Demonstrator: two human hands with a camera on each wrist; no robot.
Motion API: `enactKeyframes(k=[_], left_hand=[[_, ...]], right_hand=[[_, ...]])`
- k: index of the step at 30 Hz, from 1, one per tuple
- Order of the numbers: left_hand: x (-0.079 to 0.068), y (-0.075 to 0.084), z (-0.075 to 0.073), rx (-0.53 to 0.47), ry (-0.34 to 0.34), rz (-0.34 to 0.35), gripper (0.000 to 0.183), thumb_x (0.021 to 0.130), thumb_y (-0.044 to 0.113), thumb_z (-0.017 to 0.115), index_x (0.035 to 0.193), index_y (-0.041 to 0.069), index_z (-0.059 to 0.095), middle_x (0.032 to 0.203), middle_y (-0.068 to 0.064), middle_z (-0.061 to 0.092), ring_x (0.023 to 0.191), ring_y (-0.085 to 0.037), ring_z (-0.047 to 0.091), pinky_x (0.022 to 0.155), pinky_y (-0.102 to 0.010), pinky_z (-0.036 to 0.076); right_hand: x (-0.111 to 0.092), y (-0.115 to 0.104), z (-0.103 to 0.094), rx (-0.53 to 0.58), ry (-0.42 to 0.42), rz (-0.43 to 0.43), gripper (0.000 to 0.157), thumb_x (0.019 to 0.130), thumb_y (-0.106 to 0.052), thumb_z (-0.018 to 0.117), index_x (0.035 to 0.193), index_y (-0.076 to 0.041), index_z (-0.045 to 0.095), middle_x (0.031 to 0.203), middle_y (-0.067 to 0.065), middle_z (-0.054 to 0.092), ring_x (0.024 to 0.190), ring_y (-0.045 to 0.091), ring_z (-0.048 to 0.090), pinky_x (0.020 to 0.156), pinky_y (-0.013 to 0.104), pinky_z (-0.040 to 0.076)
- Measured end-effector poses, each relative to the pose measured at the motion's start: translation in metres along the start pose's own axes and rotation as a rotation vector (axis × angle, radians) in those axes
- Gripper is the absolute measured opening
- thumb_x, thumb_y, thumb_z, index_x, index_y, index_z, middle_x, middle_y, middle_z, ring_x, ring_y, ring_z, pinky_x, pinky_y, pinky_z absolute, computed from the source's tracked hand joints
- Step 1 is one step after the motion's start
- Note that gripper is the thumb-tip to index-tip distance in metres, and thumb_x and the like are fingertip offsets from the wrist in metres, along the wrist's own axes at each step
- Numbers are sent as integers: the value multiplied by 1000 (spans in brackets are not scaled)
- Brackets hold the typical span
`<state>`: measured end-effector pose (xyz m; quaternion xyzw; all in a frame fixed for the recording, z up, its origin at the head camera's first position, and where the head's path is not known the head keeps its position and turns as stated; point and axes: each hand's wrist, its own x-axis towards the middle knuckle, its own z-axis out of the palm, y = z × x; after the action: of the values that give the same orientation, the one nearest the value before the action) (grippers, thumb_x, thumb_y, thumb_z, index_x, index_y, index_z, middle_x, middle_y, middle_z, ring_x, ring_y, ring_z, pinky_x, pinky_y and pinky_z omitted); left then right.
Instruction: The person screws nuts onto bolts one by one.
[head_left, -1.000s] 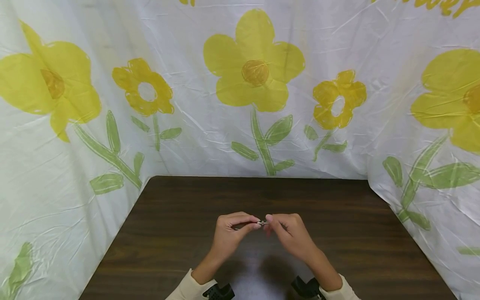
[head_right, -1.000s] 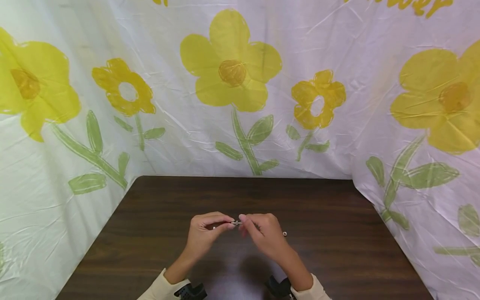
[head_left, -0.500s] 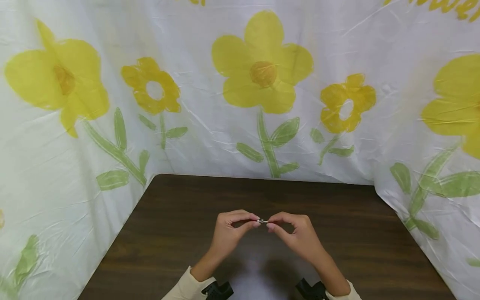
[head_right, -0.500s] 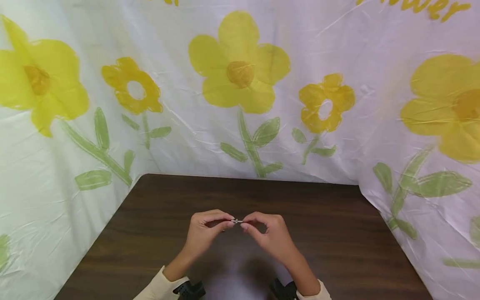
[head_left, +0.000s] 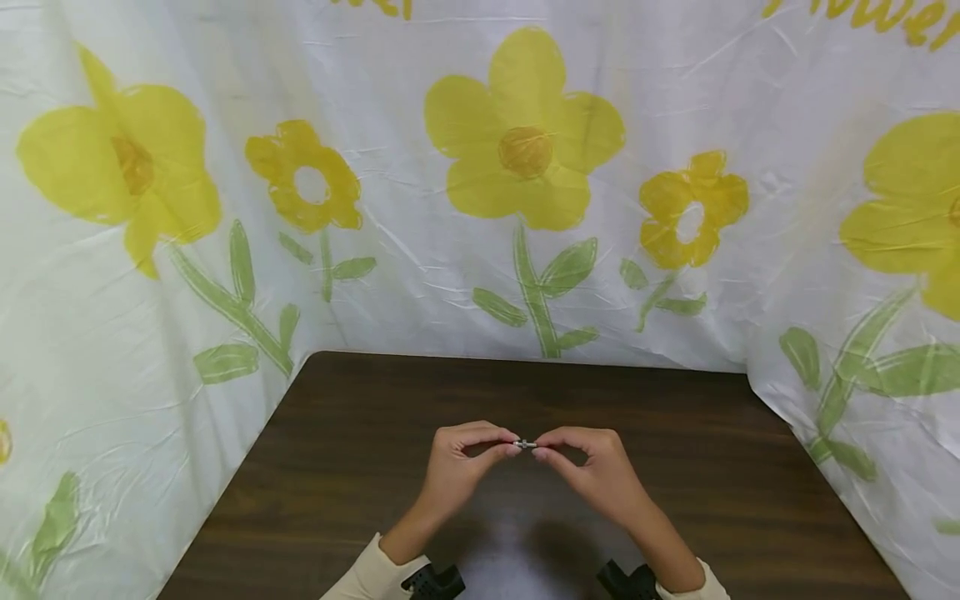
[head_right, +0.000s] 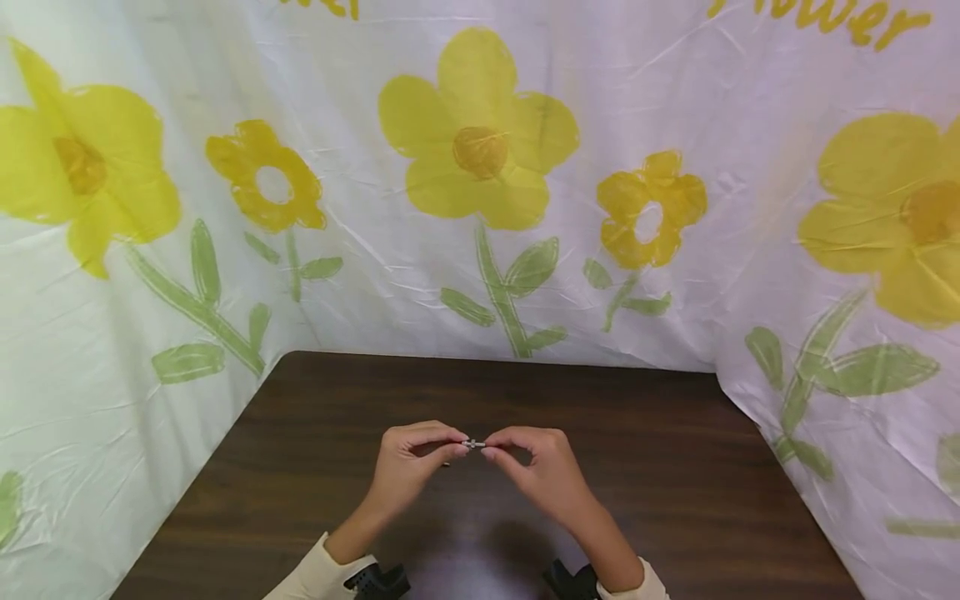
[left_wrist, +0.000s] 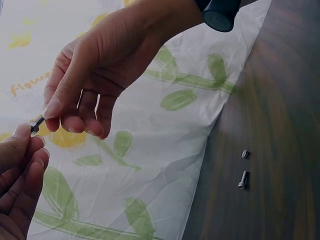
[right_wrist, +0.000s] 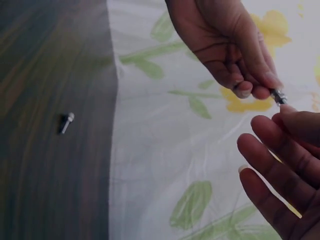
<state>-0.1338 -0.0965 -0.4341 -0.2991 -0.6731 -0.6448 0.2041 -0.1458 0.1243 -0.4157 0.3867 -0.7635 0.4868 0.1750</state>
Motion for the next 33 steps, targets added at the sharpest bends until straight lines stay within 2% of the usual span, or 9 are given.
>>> enactKeyframes(k=[7, 13, 21, 25, 30, 33], left_hand=[[1, 0, -3, 20, -15, 18, 9, 85, 1, 79, 94, 1, 79, 87, -16, 75, 78, -20, 73, 68, -34, 60], [4, 0, -4, 28, -21, 36, 9, 85, 0, 78, 95, 2, 79, 87, -16, 75, 77, -21, 73, 66, -35, 60], [4, 0, -4, 34, -26, 35, 9, 85, 0, 79, 94, 0, 79, 86, -15, 75, 78, -19, 73, 70, -34, 61], [4, -2, -4, 35, -33, 46, 11, 84, -5, 78, 94, -1, 78, 87, -15, 76, 79, -21, 73, 70, -34, 61], [7, -2, -4, 38, -47, 2, 12, 84, -6, 78, 95, -3, 78, 90, -13, 76, 83, -20, 74, 73, -34, 60], [10, -1, -5, 51, -62, -39, 19, 82, -6, 79, 101, -1, 77, 93, -12, 76, 85, -19, 73, 74, -34, 60]], right_hand=[[-1, -4, 1, 26, 9, 14, 15, 87, -2, 78, 99, -12, 77, 91, -2, 77, 79, 12, 73, 72, 26, 59], [2, -5, 2, 35, 25, 33, 19, 86, 1, 78, 99, -13, 78, 90, -3, 77, 73, 16, 73, 68, 24, 58], [3, -4, 4, 41, 10, 33, 15, 89, -4, 77, 100, -13, 78, 92, 0, 77, 76, 11, 74, 68, 25, 59], [3, -5, 4, 26, 13, 28, 18, 87, 1, 78, 97, -14, 78, 88, -4, 77, 74, 10, 73, 69, 23, 58], [3, -4, 5, 39, 31, 4, 19, 86, 5, 77, 95, -13, 78, 82, -6, 75, 71, 10, 73, 70, 23, 58], [5, -3, 4, 39, 45, -6, 16, 87, 4, 77, 94, -10, 78, 79, -6, 74, 71, 9, 72, 71, 23, 58]])
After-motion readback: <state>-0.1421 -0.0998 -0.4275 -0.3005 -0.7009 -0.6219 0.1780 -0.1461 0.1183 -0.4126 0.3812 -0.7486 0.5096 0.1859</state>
